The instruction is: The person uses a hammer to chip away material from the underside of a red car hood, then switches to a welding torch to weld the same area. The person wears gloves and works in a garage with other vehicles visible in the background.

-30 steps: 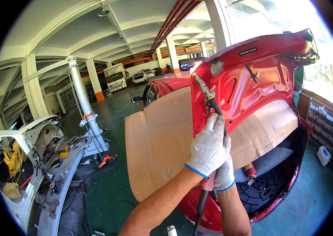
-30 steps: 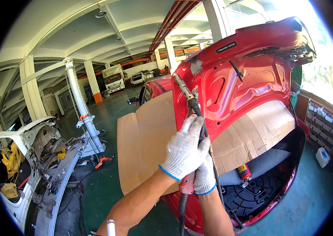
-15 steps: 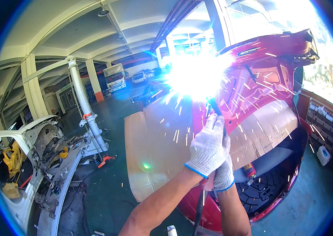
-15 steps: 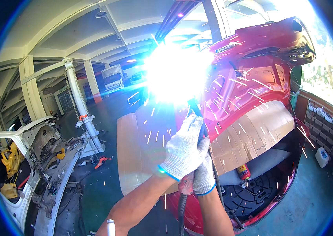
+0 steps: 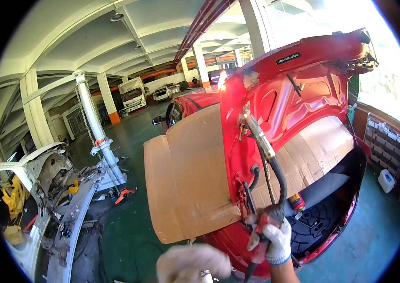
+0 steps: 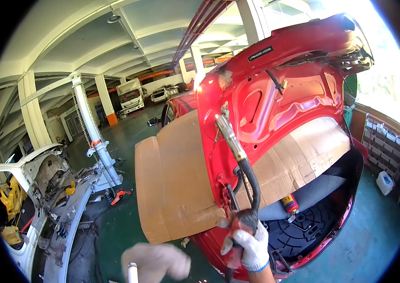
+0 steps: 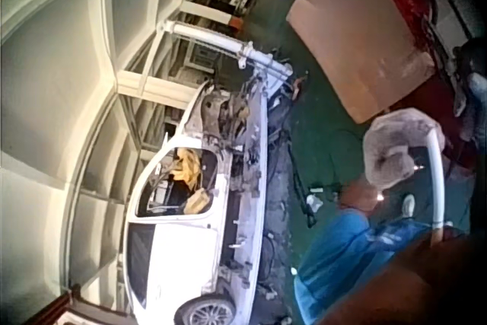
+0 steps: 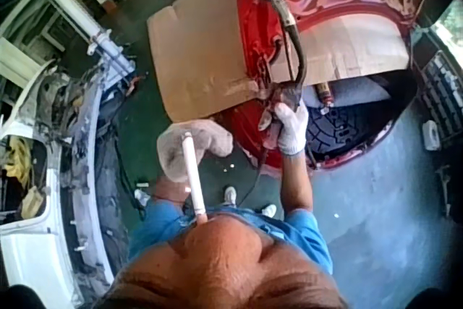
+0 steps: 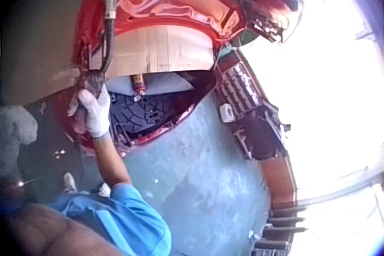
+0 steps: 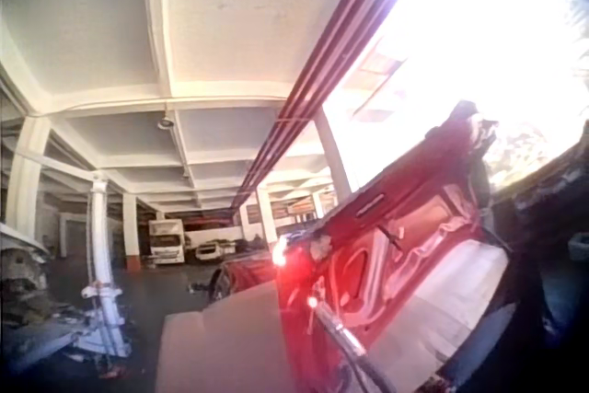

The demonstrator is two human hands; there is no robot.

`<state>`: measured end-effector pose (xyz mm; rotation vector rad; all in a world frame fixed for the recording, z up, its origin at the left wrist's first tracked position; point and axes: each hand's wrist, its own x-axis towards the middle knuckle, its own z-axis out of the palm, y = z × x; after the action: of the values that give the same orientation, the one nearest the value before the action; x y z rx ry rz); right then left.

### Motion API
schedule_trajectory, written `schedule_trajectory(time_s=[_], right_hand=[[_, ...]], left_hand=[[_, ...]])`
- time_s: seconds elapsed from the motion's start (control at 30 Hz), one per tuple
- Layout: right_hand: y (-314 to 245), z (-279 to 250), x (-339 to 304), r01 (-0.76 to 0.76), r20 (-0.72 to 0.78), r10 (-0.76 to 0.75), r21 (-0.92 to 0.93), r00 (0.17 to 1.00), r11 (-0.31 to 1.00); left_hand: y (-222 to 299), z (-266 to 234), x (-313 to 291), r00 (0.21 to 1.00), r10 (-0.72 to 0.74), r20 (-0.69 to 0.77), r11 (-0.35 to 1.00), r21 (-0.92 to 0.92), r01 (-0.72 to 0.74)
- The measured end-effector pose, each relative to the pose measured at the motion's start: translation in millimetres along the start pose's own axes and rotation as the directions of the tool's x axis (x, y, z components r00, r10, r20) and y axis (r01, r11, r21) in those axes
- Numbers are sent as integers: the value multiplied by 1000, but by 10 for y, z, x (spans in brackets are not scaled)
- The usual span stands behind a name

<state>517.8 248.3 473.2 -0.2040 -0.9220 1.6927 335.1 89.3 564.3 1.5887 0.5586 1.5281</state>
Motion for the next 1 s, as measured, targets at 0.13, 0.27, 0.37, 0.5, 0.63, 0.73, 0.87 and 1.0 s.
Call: schedule_trajectory(time_s=[0.13,0.27,0.37,0.5,0.63,0.73,0.87,1.0], right_hand=[[-53,-25,-292,12,-131,-23,-88,991,996],[-34,-70,-480,96,-210,-126,-151,969,984],[-227,-160,-558,44,-119,-79,-276,990,960],[-283,-195,-719,95,-306,-265,-472,914,876],[-120,-81,-497,164,-363,-382,-506,850,847],[9,2,-974,228,-450,-524,-561,723,796],[162,330,-1068,340,-488,-677,-610,551,716],[192,491,-752,364,-445,-684,-610,578,704]], left_hand=[[279,237,-181,996,-74,57,898,-431,91],[374,259,-218,981,-192,40,864,-468,188],[371,53,-225,962,-274,13,849,-466,248],[-13,-696,137,988,141,-66,958,-241,-152],[-173,-2230,93,874,330,-356,941,47,-336],[-593,-3167,263,787,430,-442,903,215,-373],[-759,-3883,588,715,480,-508,877,242,-416],[-734,-3959,816,759,505,-411,859,321,-398]])
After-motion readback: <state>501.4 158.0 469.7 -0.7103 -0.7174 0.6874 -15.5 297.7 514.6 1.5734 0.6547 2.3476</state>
